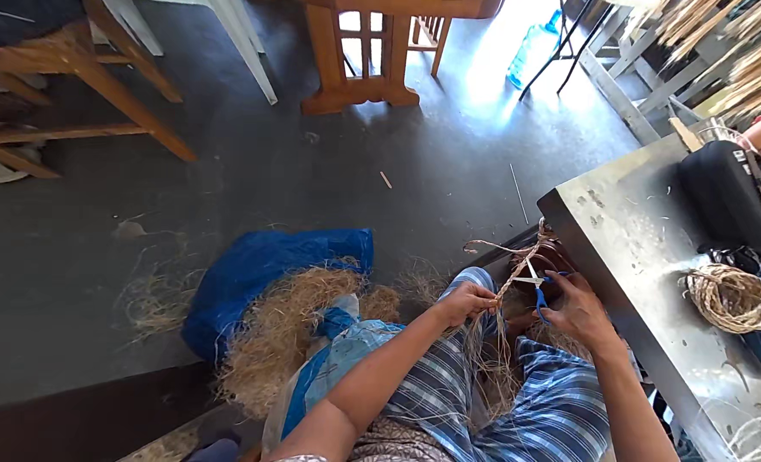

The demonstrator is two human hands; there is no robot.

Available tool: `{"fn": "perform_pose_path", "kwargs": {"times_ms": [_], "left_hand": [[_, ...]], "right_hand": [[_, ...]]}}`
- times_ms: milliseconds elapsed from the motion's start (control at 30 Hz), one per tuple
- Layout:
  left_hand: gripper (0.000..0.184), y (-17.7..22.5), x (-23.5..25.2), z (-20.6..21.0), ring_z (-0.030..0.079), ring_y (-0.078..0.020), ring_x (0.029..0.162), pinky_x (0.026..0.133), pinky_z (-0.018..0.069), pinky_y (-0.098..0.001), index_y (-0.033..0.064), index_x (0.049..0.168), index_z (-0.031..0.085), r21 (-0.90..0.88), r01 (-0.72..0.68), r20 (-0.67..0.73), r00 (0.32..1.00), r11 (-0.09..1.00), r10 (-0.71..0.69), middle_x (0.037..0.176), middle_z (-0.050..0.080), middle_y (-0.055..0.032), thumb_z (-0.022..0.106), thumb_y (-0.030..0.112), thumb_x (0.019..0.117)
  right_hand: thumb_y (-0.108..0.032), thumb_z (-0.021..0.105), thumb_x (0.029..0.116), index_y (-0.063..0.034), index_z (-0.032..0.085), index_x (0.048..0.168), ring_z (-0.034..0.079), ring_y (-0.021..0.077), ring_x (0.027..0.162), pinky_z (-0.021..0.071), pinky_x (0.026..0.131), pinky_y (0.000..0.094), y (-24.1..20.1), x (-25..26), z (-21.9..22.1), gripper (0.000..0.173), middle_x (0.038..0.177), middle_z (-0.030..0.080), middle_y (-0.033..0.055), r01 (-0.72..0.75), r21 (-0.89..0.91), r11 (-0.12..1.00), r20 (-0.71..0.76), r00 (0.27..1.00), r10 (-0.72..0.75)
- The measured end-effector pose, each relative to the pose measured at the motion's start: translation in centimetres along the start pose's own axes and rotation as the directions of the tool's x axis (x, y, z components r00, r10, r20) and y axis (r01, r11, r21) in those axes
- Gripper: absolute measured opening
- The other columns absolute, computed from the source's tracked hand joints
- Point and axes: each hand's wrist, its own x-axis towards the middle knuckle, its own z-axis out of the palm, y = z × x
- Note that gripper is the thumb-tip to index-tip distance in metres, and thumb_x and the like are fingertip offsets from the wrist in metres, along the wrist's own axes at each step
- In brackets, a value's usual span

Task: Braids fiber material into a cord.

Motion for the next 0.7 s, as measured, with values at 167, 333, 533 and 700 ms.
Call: {"fn": "perform_pose_path", "kwargs": {"times_ms": [167,333,533,700], "left_hand": [[0.013,-0.2,0.1,-0.1,0.044,0.0042,0.049,0.046,0.0350,-0.0138,0.0037,0.098,0.072,-0.013,-0.016,0.016,1.000,1.000,0.016,0.074,0.067,0.0058,0.060,0.004,0.1008],[0.012,-0.7,0.2,0.1,0.045,0.0040,0.050,0.046,0.0358,-0.0141,0.0026,0.097,0.073,0.017,-0.080,0.005,0.997,0.997,0.080,0.074,0.067,0.0056,0.062,0.004,0.0996],[0.012,-0.6,0.0,0.5,0.043,0.0041,0.050,0.047,0.0346,-0.0144,0.0006,0.098,0.073,0.081,-0.107,-0.033,0.993,0.991,0.110,0.074,0.066,0.0054,0.062,0.004,0.0995],[0.013,-0.7,-0.2,0.8,0.047,0.0042,0.053,0.049,0.0366,-0.0145,0.0002,0.097,0.073,0.129,-0.153,-0.064,0.985,0.980,0.162,0.075,0.066,0.0053,0.061,0.004,0.0996]], "right_hand": [[-0.030,0.086,0.0725,-0.0128,0.060,0.144,0.060,0.0451,0.115,0.0510,0.093,0.0598,0.1,0.0,0.3,0.078,0.129,0.058,0.0294,0.091,0.022,0.996,-0.021,0.996,-0.091],[-0.027,0.082,0.0810,-0.0162,0.058,0.147,0.063,0.0425,0.114,0.0510,0.095,0.0585,-1.6,0.3,-0.9,0.072,0.133,0.058,0.0270,0.013,-0.058,0.998,0.137,0.991,-0.005],[-0.022,0.079,0.0848,-0.0158,0.059,0.146,0.064,0.0400,0.109,0.0505,0.095,0.0568,-1.9,0.5,-1.5,0.065,0.128,0.062,0.0247,0.031,-0.062,0.998,0.159,0.987,-0.021],[-0.024,0.078,0.0868,-0.0178,0.059,0.147,0.063,0.0421,0.113,0.0502,0.095,0.0594,-2.2,0.8,-1.3,0.063,0.131,0.062,0.0244,0.008,-0.146,0.989,0.196,0.980,0.021]]}}
